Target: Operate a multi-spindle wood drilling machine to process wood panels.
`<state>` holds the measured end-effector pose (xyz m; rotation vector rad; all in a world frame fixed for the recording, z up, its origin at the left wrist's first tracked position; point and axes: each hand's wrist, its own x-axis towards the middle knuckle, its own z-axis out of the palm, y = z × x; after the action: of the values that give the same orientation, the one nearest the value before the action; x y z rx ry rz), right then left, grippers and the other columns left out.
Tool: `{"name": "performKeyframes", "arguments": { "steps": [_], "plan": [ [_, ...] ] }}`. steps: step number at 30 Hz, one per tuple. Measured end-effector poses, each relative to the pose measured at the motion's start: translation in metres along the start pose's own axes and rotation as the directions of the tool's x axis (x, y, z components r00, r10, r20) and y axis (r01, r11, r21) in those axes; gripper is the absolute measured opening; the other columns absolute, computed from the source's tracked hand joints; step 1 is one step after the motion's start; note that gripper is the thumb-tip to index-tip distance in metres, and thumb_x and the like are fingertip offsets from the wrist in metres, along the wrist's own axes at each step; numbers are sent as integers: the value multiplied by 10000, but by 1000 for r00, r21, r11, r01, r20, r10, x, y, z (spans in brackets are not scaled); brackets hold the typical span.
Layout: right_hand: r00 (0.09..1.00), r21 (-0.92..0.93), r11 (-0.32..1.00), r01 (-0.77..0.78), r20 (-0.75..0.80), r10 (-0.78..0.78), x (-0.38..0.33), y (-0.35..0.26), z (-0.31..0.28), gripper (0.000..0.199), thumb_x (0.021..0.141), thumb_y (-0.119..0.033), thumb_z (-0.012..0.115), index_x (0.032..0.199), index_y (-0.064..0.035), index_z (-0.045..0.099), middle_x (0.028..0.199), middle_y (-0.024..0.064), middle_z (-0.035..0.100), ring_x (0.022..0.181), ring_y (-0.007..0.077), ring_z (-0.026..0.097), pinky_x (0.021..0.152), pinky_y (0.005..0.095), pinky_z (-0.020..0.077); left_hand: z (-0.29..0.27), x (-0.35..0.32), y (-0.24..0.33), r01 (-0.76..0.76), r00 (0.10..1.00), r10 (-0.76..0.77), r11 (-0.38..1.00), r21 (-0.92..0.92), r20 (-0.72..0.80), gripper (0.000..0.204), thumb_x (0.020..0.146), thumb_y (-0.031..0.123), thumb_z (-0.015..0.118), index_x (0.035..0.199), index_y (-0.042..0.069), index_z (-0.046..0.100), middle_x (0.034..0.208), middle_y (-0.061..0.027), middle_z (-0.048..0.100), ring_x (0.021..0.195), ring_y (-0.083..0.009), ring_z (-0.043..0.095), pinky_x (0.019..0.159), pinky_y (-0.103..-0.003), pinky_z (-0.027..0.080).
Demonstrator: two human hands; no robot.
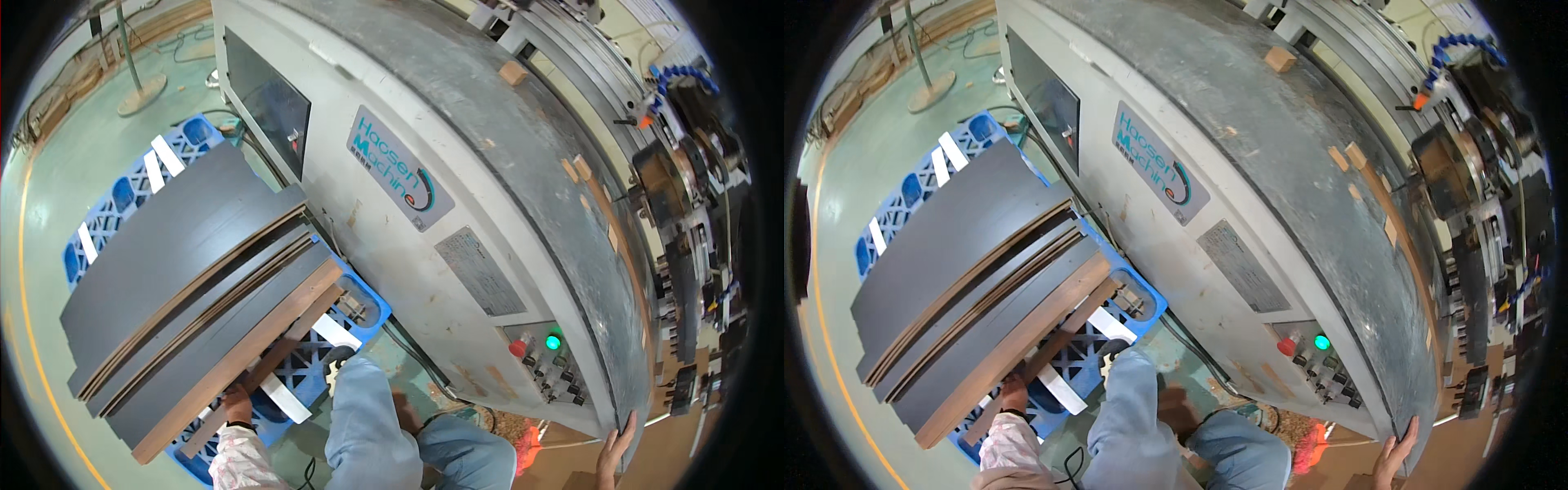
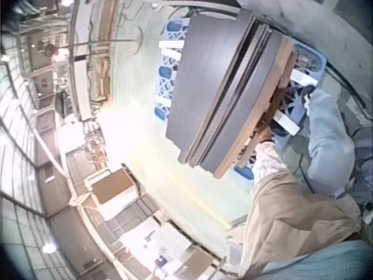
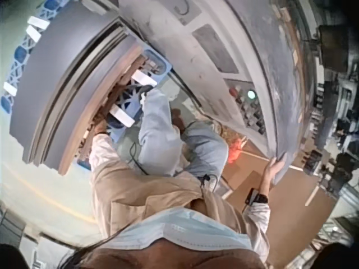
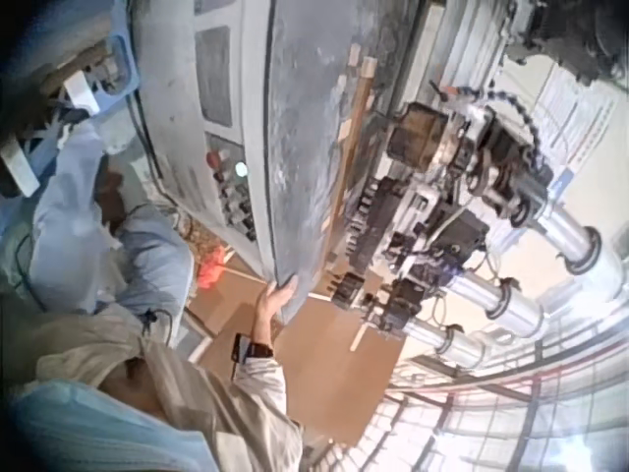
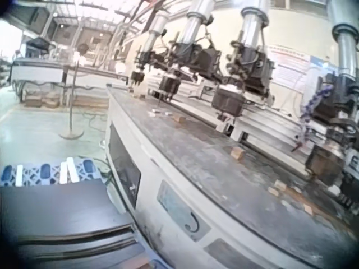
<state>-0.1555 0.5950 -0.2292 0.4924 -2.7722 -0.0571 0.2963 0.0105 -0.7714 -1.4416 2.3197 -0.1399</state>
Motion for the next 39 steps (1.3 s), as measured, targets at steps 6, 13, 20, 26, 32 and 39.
{"name": "performKeyframes", "arguments": {
  "steps": [6,13,20,26,32,39],
  "plan": [
    [994,69,993,-97,64,92,1,-7,-14,537,918,-153,388,1390,34,214,1431,200,257,1337,321,224,1099,392,149,31,31,30,113,919,-95,993,-25,382,253,847,252,489,972,139,678,951,-80,671,852,-288,653,676,-427,523],
    [954,177,978,-113,295,56,5,-23,-60,734,769,-85,628,1385,16,242,1427,192,271,1329,312,255,1089,385,201,35,19,50,-207,964,192,976,65,184,315,886,288,449,861,88,690,889,-129,670,819,-304,636,745,-433,486],
    [573,-193,604,-773,198,796,-226,60,-172,628,718,-384,699,1164,15,508,1073,203,595,1000,328,582,846,391,470,-233,2,102,-397,872,487,635,-662,-56,399,871,345,561,716,-20,597,618,-160,584,555,-265,527,571,-408,433],
    [122,-385,290,-876,404,907,-495,57,-218,680,608,-569,722,938,9,581,918,206,634,892,360,604,786,410,482,-500,-53,197,-352,708,589,-186,-917,-391,399,933,267,468,570,103,457,503,-13,453,422,-112,487,363,-299,388],
    [56,-326,176,-929,345,937,-517,48,-225,647,498,-489,814,901,-21,624,810,164,643,836,335,620,765,380,491,-747,-221,375,-918,42,644,-278,-284,-764,263,803,285,633,784,31,569,769,-140,608,701,-350,567,621,-391,448],
    [686,-306,618,-724,-406,603,-502,86,-293,560,283,-129,854,702,-49,491,658,76,445,577,178,413,505,295,341,-773,-196,551,-976,110,877,186,118,-468,675,766,455,606,1338,157,406,1360,-81,419,1266,-243,372,1038,-537,258]
  ]
}}
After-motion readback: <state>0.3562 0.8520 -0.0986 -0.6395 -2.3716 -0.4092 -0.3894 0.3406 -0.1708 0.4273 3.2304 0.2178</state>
